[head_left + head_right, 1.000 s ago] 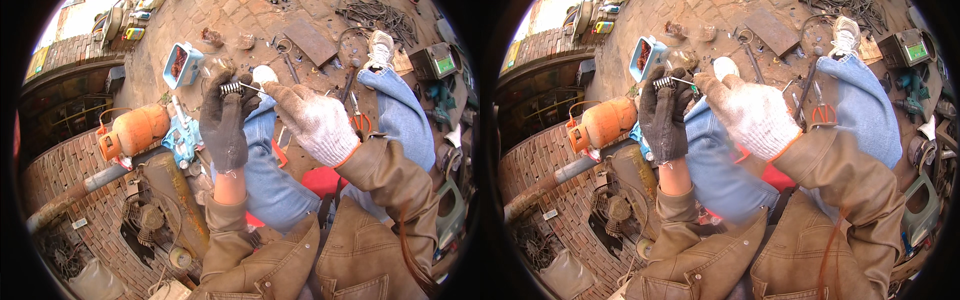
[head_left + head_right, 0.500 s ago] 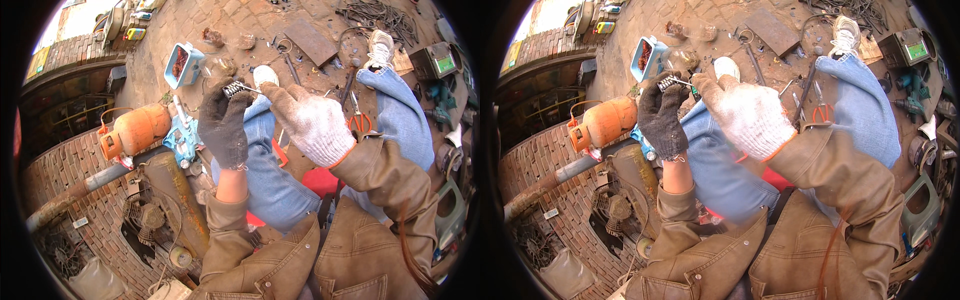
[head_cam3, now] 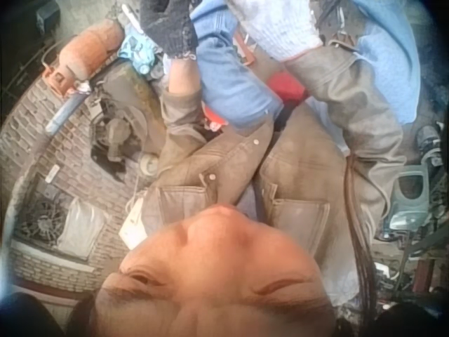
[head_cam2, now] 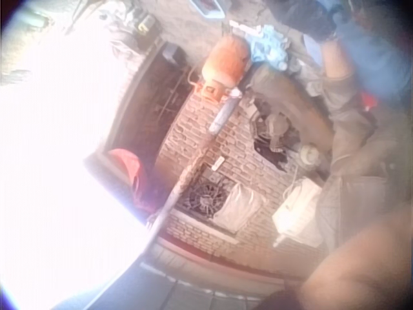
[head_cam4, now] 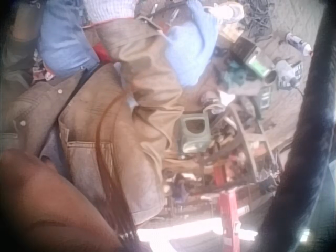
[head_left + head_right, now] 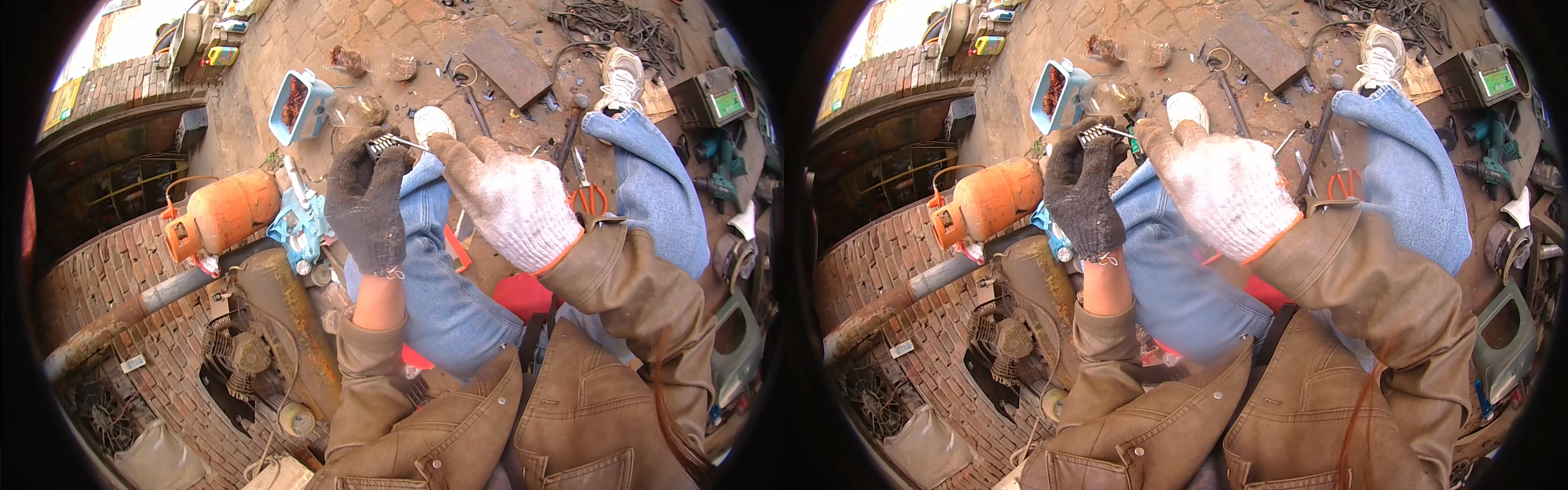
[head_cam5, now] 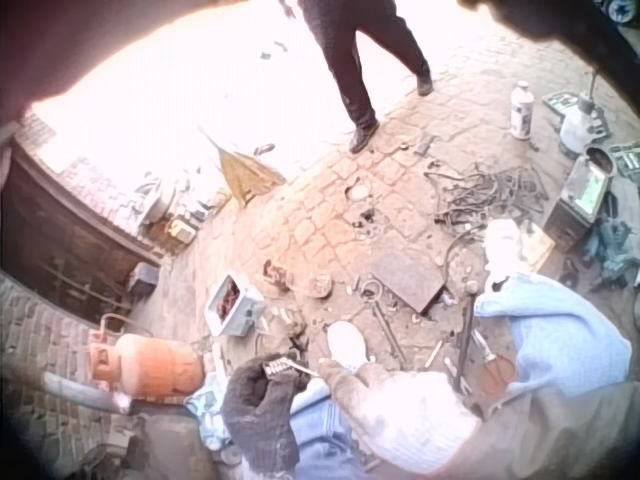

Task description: The person sits on the ground and uses pliers and a screwdriver to adjust and manipulate a small metal spring-like object. They repeatedly bend and reposition the spring, occasionally switching tools to refine the shape.

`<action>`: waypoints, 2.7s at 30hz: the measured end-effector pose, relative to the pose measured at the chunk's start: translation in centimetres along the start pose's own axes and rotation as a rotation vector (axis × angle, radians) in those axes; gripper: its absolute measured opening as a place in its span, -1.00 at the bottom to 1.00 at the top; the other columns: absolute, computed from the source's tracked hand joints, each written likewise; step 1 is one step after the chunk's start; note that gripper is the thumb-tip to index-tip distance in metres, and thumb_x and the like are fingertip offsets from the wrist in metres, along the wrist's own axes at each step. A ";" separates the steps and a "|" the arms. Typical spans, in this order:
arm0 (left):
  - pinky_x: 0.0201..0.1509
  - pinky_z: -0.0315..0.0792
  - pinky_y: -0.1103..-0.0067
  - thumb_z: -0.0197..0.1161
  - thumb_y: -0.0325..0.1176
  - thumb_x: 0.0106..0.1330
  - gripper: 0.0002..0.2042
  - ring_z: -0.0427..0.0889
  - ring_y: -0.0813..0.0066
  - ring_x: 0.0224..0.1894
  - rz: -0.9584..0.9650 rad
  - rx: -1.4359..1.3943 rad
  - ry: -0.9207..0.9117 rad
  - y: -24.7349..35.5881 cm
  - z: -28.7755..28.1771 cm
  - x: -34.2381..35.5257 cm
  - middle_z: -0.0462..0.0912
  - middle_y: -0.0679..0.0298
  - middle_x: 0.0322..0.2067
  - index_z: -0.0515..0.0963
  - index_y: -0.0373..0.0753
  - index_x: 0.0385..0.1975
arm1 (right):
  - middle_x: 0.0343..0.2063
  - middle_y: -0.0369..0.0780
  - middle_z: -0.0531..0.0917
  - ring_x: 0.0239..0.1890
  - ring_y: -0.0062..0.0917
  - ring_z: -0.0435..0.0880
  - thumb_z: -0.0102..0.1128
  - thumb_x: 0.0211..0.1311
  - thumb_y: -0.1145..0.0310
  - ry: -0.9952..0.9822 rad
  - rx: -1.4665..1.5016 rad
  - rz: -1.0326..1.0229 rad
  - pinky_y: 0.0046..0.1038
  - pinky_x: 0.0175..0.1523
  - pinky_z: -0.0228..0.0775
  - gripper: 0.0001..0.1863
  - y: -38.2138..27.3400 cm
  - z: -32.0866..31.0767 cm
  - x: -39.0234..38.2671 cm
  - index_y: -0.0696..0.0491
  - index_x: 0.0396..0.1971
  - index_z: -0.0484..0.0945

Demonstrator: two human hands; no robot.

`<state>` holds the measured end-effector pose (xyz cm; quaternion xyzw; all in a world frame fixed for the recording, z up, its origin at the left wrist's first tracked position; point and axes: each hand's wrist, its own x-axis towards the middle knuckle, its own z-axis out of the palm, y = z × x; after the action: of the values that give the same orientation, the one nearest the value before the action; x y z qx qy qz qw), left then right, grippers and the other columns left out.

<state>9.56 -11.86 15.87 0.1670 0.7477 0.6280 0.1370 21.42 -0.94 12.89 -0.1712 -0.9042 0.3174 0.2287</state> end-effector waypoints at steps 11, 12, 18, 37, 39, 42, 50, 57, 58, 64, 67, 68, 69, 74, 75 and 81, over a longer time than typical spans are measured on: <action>-0.09 0.62 0.56 0.21 -0.61 0.31 -0.74 0.68 0.44 -0.16 -0.082 0.022 0.010 -0.2 0.0 -0.3 0.68 0.11 -0.16 0.56 -0.43 -0.01 | -0.47 -0.18 0.58 -0.53 -0.32 0.66 0.18 0.19 0.39 -0.077 -0.048 -0.005 -0.33 -0.50 0.48 -0.68 0.2 -0.7 0.1 -0.01 -0.02 0.55; -0.09 0.61 0.56 0.21 -0.61 0.31 -0.74 0.68 0.43 -0.16 -0.074 0.025 -0.010 -0.2 0.0 -0.3 0.68 0.11 -0.15 0.55 -0.43 -0.01 | -0.47 -0.18 0.58 -0.53 -0.31 0.66 0.18 0.19 0.39 -0.094 -0.049 -0.003 -0.33 -0.49 0.48 -0.68 0.3 -0.8 0.1 -0.01 -0.03 0.56; -0.05 0.59 0.57 0.20 -0.63 0.30 -0.73 0.67 0.44 -0.15 -0.105 0.055 -0.105 -0.3 -0.1 -0.4 0.67 0.13 -0.13 0.55 -0.45 0.00 | -0.53 -0.15 0.60 -0.49 -0.23 0.66 0.19 0.21 0.36 -0.165 -0.036 -0.023 -0.29 -0.45 0.50 -0.75 1.3 -1.7 0.6 -0.01 -0.10 0.57; -0.12 0.57 0.64 0.25 -0.62 0.28 -0.73 0.67 0.52 -0.23 -0.077 0.444 -0.585 0.2 -1.1 -0.3 0.70 0.15 -0.21 0.58 -0.44 -0.01 | -0.43 -0.02 0.70 -0.36 -0.19 0.72 0.22 0.21 0.30 -0.489 0.248 0.014 -0.29 -0.23 0.55 -0.72 4.8 -5.8 2.5 0.11 -0.15 0.68; -0.14 0.58 0.64 0.24 -0.62 0.29 -0.73 0.68 0.50 -0.23 -0.115 0.388 -0.532 0.0 -0.9 -0.3 0.70 0.14 -0.20 0.58 -0.44 -0.01 | -0.42 -0.01 0.69 -0.37 -0.20 0.72 0.21 0.22 0.28 -0.501 0.268 0.050 -0.29 -0.24 0.55 -0.71 4.8 -5.6 2.4 0.12 -0.14 0.67; -0.16 0.60 0.63 0.23 -0.57 0.32 -0.74 0.70 0.46 -0.22 -0.268 0.117 -0.306 -0.4 -0.4 -0.2 0.71 0.13 -0.19 0.57 -0.44 0.00 | -0.40 0.00 0.69 -0.35 -0.18 0.71 0.19 0.24 0.27 -0.403 0.233 0.094 -0.28 -0.24 0.54 -0.70 3.7 -4.3 2.3 0.11 -0.12 0.66; -0.13 0.62 0.62 0.22 -0.52 0.35 -0.74 0.71 0.44 -0.21 -0.260 0.098 -0.220 -0.6 -0.3 0.1 0.71 0.12 -0.18 0.57 -0.45 -0.01 | -0.57 -0.10 0.62 -0.49 -0.23 0.68 0.17 0.21 0.31 -0.230 -0.144 -0.027 -0.25 -0.43 0.51 -0.85 1.8 -2.6 0.9 0.04 -0.30 0.59; -0.09 0.61 0.60 0.21 -0.57 0.33 -0.77 0.69 0.47 -0.20 -0.211 0.189 -0.284 -0.6 0.3 -0.2 0.70 0.11 -0.16 0.59 -0.45 -0.04 | -0.64 -0.05 0.61 -0.49 -0.18 0.68 0.17 0.20 0.29 -0.265 -0.108 0.028 -0.20 -0.38 0.52 -0.83 2.2 -2.9 1.1 0.05 -0.30 0.62; -0.09 0.61 0.60 0.21 -0.58 0.33 -0.76 0.69 0.47 -0.20 -0.223 0.205 -0.301 -0.6 0.2 -0.3 0.70 0.11 -0.16 0.58 -0.45 -0.03 | -0.64 -0.05 0.61 -0.48 -0.17 0.68 0.17 0.20 0.28 -0.267 -0.089 0.059 -0.19 -0.36 0.52 -0.81 2.4 -2.9 1.1 0.05 -0.28 0.63; -0.11 0.62 0.60 0.22 -0.57 0.32 -0.73 0.70 0.46 -0.19 -0.212 0.198 -0.300 -0.7 0.2 -0.4 0.70 0.10 -0.16 0.57 -0.46 0.00 | -0.59 -0.05 0.63 -0.46 -0.16 0.67 0.18 0.21 0.27 -0.243 -0.035 0.082 -0.17 -0.34 0.52 -0.77 2.7 -3.0 1.2 0.03 -0.20 0.64; -0.13 0.63 0.59 0.22 -0.57 0.32 -0.72 0.71 0.42 -0.20 -0.273 0.067 -0.171 -0.5 0.3 -0.3 0.70 0.08 -0.17 0.55 -0.49 0.00 | -0.60 -0.09 0.62 -0.47 -0.20 0.68 0.18 0.20 0.28 -0.204 -0.084 -0.001 -0.22 -0.38 0.51 -0.82 2.0 -2.7 1.1 0.06 -0.28 0.59; -0.13 0.65 0.58 0.22 -0.59 0.31 -0.72 0.71 0.39 -0.19 -0.264 0.077 -0.157 -0.5 0.4 -0.2 0.69 0.06 -0.17 0.54 -0.51 0.00 | -0.60 -0.11 0.61 -0.48 -0.22 0.68 0.19 0.19 0.29 -0.192 -0.107 -0.033 -0.23 -0.39 0.51 -0.83 1.7 -2.6 1.1 0.06 -0.31 0.58; -0.14 0.66 0.56 0.21 -0.60 0.31 -0.72 0.72 0.36 -0.19 -0.259 0.087 -0.142 -0.5 0.5 -0.2 0.69 0.04 -0.18 0.53 -0.54 -0.01 | -0.59 -0.15 0.60 -0.50 -0.26 0.68 0.17 0.20 0.30 -0.147 -0.146 -0.063 -0.28 -0.44 0.50 -0.86 1.4 -2.7 0.9 0.05 -0.36 0.52; -0.17 0.65 0.57 0.22 -0.57 0.31 -0.73 0.72 0.38 -0.23 -0.229 0.105 -0.109 -0.6 0.7 -0.2 0.70 0.05 -0.21 0.53 -0.53 -0.01 | -0.55 -0.17 0.60 -0.54 -0.32 0.69 0.15 0.17 0.34 -0.164 -0.250 -0.002 -0.32 -0.50 0.49 -0.82 0.2 -2.1 0.7 0.05 -0.25 0.55; -0.17 0.65 0.57 0.22 -0.56 0.32 -0.73 0.72 0.38 -0.24 -0.217 0.116 -0.100 -0.6 0.7 -0.2 0.70 0.05 -0.22 0.53 -0.52 -0.01 | -0.54 -0.18 0.60 -0.55 -0.33 0.69 0.14 0.16 0.35 -0.185 -0.272 0.027 -0.33 -0.52 0.48 -0.80 0.0 -1.9 0.7 0.06 -0.22 0.55; -0.20 0.63 0.57 0.21 -0.53 0.33 -0.72 0.72 0.40 -0.27 -0.227 0.092 -0.038 -0.7 0.6 0.3 0.72 0.07 -0.28 0.53 -0.51 -0.01 | -0.54 -0.16 0.60 -0.56 -0.34 0.70 0.14 0.15 0.36 -0.177 -0.204 0.098 -0.34 -0.54 0.49 -0.75 -1.1 -0.9 0.9 0.11 -0.18 0.55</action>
<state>9.49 -11.34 15.13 0.0994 0.7871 0.5700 0.2138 20.95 -0.91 14.46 -0.2089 -0.9390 0.2486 0.1136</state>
